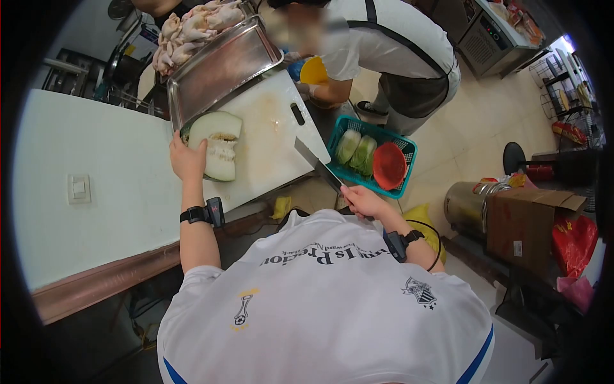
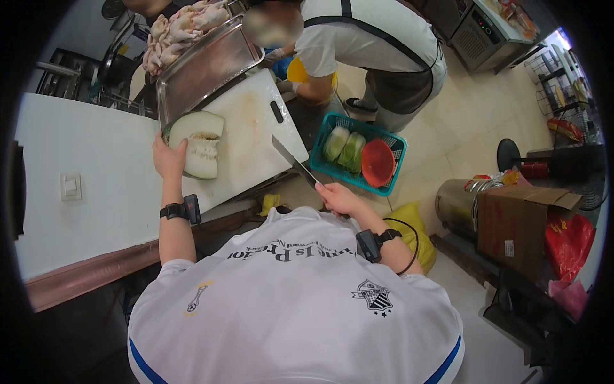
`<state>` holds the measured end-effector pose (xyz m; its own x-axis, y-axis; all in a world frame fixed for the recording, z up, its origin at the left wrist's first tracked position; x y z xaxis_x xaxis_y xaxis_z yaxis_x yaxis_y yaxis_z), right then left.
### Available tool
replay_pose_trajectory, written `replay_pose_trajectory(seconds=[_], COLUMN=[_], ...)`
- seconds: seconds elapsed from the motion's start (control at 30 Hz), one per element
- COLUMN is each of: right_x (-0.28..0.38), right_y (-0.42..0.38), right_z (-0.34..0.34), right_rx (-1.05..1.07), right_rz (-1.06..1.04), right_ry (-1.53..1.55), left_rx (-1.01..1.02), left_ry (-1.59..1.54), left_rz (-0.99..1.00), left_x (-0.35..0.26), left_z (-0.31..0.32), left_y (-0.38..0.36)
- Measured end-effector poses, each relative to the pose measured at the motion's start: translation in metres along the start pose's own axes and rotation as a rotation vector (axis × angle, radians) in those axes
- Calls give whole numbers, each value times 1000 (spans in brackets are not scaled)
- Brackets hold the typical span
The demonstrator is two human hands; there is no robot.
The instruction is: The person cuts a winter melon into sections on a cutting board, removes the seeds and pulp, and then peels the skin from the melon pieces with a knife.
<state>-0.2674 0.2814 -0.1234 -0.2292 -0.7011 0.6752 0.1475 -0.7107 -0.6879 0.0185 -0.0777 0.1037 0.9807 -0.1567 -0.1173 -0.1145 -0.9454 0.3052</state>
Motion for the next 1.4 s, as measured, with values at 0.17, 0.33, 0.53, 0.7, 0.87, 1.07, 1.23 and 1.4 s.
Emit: replay_pose_trajectory(seconds=[0.17,0.33,0.53,0.7,0.87,1.07,1.23,1.4], right_x=[5,3,12,16,11,1,5,12], right_y=[1,8,7,12,18,24,22,15], right_z=[-1,-1,4,11,12,10,10,10], right_rx=[-5,6,-9,18,6,12,10,10], right_rz=[1,-11,15,-6,-18,-20,-32,-63], right_ry=[-15,-23,-74,-74,-65,-66,-45,-95], left_rx=[-31,-46,-53,-63,-57,-71,-84,-25], left_ry=[-103,-151,-192,-190,-185,-181,-198,-173], left_rz=[27,50,72,57,71,111,149,142], left_x=[8,9,9,12,11,12,9,12], left_z=[3,-1,-2,1,1,0,-5,-2], left_y=[2,0,-1,0,-1,0,-1,2])
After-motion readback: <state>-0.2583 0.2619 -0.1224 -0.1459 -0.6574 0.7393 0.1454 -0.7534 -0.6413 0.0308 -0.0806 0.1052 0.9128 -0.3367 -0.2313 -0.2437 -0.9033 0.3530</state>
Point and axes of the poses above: each hand's wrist, its own y-axis towards the middle knuckle, its own z-axis out of the palm, x = y × z, the point moved 9 cm from there along y, towards the middle knuckle, and after that the axes turned 3 degrees about x, right-handed, at the moved point
